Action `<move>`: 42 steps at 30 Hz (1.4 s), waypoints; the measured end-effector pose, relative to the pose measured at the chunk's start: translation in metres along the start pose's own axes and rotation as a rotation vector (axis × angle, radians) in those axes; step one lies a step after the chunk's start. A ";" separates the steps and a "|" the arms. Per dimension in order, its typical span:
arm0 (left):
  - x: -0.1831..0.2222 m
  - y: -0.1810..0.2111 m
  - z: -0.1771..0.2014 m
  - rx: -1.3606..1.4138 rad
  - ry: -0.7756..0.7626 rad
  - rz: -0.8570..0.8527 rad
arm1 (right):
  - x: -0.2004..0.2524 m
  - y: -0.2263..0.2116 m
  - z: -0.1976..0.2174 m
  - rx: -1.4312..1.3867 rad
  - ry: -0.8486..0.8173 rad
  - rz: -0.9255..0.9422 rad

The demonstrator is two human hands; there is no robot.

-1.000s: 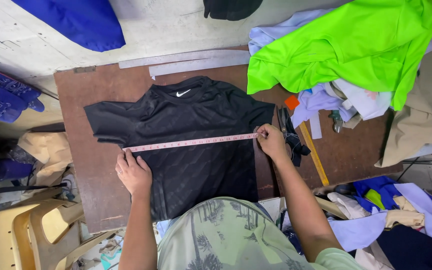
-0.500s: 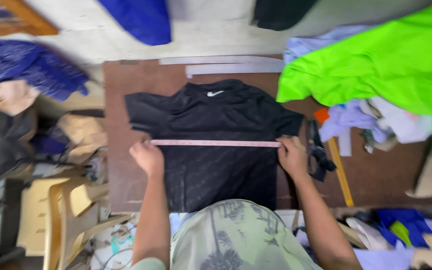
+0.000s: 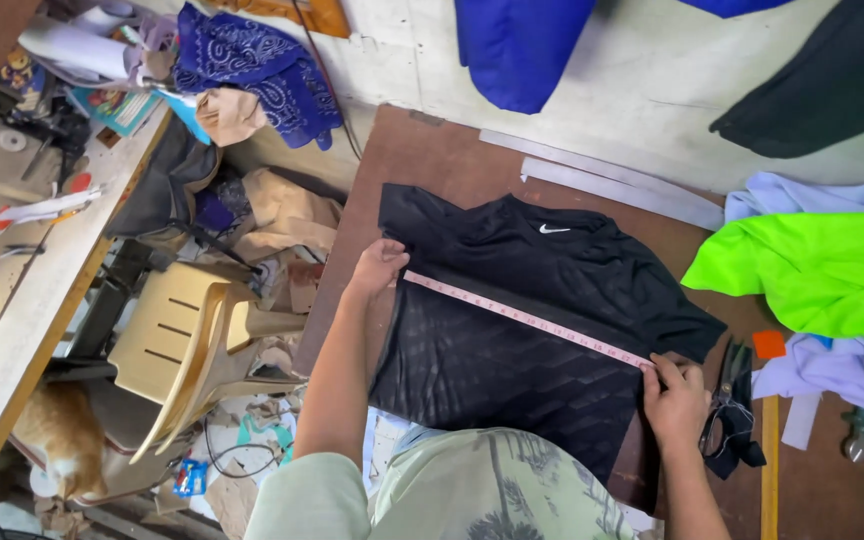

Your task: Measuring the width and length of various t-shirts using a flexible measuring tape on a work table.

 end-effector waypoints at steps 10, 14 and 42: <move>0.061 0.027 -0.012 -0.460 0.320 -0.864 | -0.002 -0.001 -0.002 0.029 -0.019 -0.024; 0.118 0.011 -0.051 -0.687 0.478 -1.064 | -0.002 -0.001 -0.002 0.020 -0.039 -0.046; 0.108 -0.024 -0.079 -0.986 0.609 -0.973 | -0.012 0.045 -0.017 -0.270 0.096 -0.178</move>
Point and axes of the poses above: each hand's wrist, its own x-axis away from the middle knuckle, its own z-axis out of the back of the hand, y = z × x, the point moved 10 cm from there along -x, towards the middle knuckle, and after that the axes turned 9 degrees about x, right-handed, at the moved point
